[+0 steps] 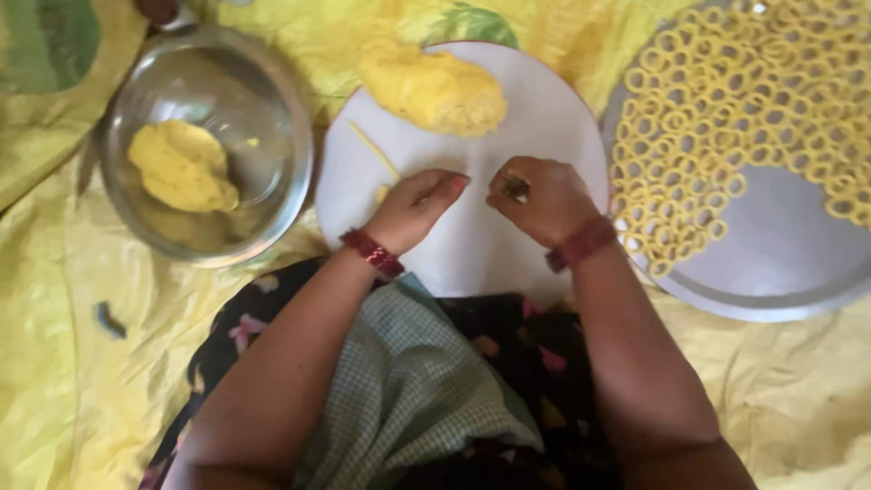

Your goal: The person rolls small pieces of yellow dough into thin strips on a white board, then joins the ends to form rings and places them on a metal tray. The process is repeated continuously throughout the clip.

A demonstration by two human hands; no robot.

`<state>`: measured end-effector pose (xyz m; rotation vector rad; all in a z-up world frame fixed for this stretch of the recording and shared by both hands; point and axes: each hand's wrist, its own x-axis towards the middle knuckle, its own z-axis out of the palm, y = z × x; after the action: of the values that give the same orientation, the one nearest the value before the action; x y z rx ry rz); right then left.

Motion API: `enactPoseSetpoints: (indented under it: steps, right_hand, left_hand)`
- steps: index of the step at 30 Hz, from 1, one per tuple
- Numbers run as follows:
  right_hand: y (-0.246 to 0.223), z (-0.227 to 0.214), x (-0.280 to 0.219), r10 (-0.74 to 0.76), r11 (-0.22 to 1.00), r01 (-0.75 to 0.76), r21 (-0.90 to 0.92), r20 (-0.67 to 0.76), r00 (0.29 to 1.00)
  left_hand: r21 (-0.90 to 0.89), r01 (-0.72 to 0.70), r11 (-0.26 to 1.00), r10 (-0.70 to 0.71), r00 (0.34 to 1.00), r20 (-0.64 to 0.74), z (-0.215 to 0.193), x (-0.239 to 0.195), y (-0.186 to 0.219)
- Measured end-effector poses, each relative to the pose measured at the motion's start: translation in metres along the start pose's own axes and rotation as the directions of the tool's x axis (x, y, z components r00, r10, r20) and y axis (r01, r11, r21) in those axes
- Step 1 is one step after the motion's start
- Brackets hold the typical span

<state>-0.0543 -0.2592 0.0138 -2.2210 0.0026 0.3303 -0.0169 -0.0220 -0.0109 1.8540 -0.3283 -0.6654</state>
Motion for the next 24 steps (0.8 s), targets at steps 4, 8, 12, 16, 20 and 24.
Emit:
enactPoseSetpoints:
  steps: [4, 8, 12, 16, 20, 24]
  right_hand:
    - [-0.009, 0.010, -0.004, -0.147, 0.730, 0.038, 0.683, 0.102, 0.984]
    - [-0.009, 0.007, 0.006, 0.072, 0.533, -0.159, 0.831, 0.142, 0.987]
    - [-0.002, 0.005, 0.007, 0.188, 0.364, -0.169, 0.916, 0.105, 0.976]
    - [0.004, 0.001, 0.007, 0.230, 0.330, -0.118, 0.937, 0.042, 0.972]
    - [0.006, -0.001, 0.009, 0.246, 0.309, -0.089, 0.947, 0.011, 0.969]
    - [0.007, -0.001, 0.011, 0.245, 0.308, -0.054, 0.950, -0.024, 0.969]
  left_hand:
    - [-0.150, 0.325, 0.934, -0.308, 0.943, 0.129, 0.001, 0.000, -0.009]
    - [-0.371, 0.484, 0.792, -0.317, 0.847, 0.427, -0.002, 0.011, -0.010]
    - [-0.497, 0.500, 0.709, -0.297, 0.851, 0.433, -0.006, 0.004, -0.005]
    - [-0.414, 0.485, 0.771, -0.349, 0.864, 0.362, -0.012, 0.001, 0.010]
    - [-0.337, 0.489, 0.805, -0.382, 0.860, 0.338, -0.017, 0.001, 0.018]
    - [-0.292, 0.474, 0.831, -0.378, 0.866, 0.328, -0.016, 0.002, 0.019]
